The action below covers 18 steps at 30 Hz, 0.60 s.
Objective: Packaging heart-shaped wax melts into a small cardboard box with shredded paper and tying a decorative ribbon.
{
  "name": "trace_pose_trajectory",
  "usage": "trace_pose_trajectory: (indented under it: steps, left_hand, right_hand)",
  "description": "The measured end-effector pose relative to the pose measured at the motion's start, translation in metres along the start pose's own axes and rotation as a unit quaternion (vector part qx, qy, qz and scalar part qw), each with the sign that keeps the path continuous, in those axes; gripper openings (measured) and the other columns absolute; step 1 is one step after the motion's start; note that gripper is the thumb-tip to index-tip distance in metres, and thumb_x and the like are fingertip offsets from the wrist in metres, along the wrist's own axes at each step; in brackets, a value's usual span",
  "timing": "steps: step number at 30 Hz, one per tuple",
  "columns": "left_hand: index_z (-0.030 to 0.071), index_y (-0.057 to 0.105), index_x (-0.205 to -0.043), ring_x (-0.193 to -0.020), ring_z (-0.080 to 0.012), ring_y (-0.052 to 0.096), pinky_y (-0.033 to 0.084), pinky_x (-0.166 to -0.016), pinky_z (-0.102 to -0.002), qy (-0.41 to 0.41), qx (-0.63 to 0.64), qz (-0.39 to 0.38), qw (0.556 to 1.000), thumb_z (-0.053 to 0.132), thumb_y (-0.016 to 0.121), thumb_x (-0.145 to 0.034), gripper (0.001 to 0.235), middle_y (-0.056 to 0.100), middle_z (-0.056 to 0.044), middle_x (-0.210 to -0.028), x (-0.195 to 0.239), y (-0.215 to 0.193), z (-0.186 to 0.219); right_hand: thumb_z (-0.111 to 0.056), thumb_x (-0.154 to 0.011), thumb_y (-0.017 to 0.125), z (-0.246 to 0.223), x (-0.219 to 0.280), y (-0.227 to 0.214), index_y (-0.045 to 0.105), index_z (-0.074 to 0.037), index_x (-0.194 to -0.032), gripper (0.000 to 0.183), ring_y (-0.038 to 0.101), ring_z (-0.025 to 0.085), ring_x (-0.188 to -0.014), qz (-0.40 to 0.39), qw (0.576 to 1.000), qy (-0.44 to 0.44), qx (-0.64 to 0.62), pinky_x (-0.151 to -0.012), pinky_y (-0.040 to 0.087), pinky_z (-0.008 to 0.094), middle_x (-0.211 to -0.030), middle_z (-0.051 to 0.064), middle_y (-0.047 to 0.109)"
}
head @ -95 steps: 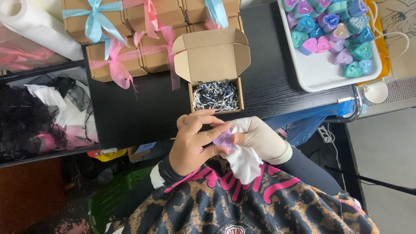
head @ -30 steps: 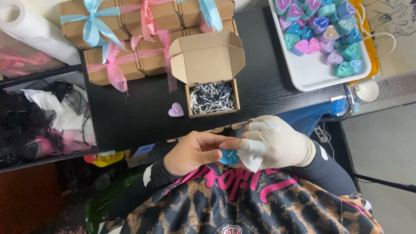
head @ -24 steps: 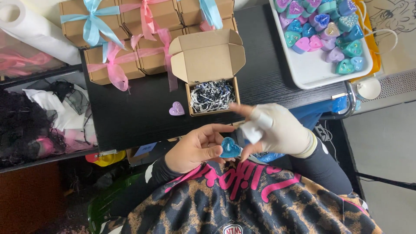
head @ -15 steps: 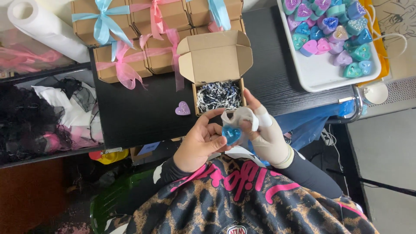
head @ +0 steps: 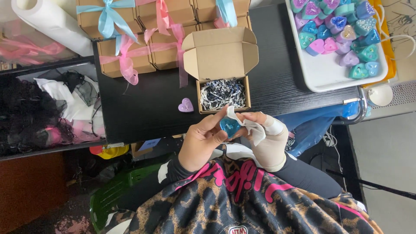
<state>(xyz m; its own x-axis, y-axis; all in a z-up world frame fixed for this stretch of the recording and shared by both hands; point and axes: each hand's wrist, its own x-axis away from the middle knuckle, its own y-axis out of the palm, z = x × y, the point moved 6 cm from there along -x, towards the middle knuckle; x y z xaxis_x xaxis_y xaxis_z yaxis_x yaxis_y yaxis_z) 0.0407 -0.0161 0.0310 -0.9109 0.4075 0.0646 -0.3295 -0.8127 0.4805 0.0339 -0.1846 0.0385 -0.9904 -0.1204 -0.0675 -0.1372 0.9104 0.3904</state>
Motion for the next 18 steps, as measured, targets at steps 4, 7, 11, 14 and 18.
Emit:
trace_pose_trajectory:
  steps: [4, 7, 11, 14, 18]
  left_hand:
    - [0.004, 0.054, -0.151, -0.105, -0.0088, 0.064, 0.053, -0.098, -0.026, 0.061, 0.019, 0.043, 0.997, 0.012, 0.073, -0.100, 0.055, 0.067, -0.003, -0.115, -0.002, 0.000, -0.001]
    - [0.001, 0.059, -0.140, -0.103, -0.0102, 0.066, 0.055, -0.096, -0.028, 0.064, 0.010, 0.076, 0.995, 0.012, 0.073, -0.097, 0.047, 0.069, -0.005, -0.115, -0.004, -0.003, -0.003]
    - [0.002, 0.059, -0.128, -0.100, -0.0122, 0.068, 0.057, -0.087, -0.028, 0.101, 0.040, 0.124, 0.986, 0.010, 0.074, -0.094, 0.038, 0.069, -0.006, -0.113, -0.003, -0.004, 0.002]
    - [0.001, 0.060, -0.126, -0.104, -0.0128, 0.064, 0.054, -0.093, -0.029, 0.134, 0.018, 0.127, 0.983, 0.011, 0.076, -0.097, 0.035, 0.065, -0.006, -0.113, -0.004, -0.009, 0.005]
    - [0.002, 0.061, -0.128, -0.103, -0.0107, 0.050, 0.044, -0.099, -0.028, 0.200, -0.126, 0.116, 0.965, 0.012, 0.078, -0.096, 0.037, 0.058, -0.005, -0.120, -0.003, -0.008, 0.024]
  right_hand:
    - [-0.001, -0.100, 0.067, 0.001, -0.006, -0.003, 0.067, 0.010, -0.117, 0.021, 0.074, 0.035, -0.099, 0.099, 0.982, 0.059, -0.147, -0.086, 0.061, 0.044, -0.118, 0.027, 0.071]
    - [-0.010, -0.098, 0.067, 0.001, -0.010, 0.006, 0.070, 0.014, -0.109, 0.027, 0.073, 0.033, -0.099, 0.133, 0.958, 0.143, -0.210, -0.088, 0.059, 0.042, -0.115, 0.026, 0.072]
    - [-0.015, -0.099, 0.067, 0.030, 0.003, -0.003, 0.070, 0.015, -0.104, 0.030, 0.071, 0.029, -0.097, 0.126, 0.940, 0.232, -0.215, -0.088, 0.058, 0.040, -0.106, 0.020, 0.073]
    - [-0.015, -0.104, 0.068, 0.043, 0.013, -0.004, 0.068, 0.017, -0.108, 0.032, 0.067, 0.026, -0.090, 0.044, 0.921, 0.324, -0.210, -0.077, 0.052, 0.037, -0.102, 0.020, 0.073]
    - [-0.015, -0.101, 0.070, 0.029, 0.003, 0.002, 0.068, 0.014, -0.114, 0.031, 0.071, 0.025, -0.093, -0.078, 0.958, 0.222, -0.163, -0.083, 0.056, 0.039, -0.089, 0.014, 0.074]
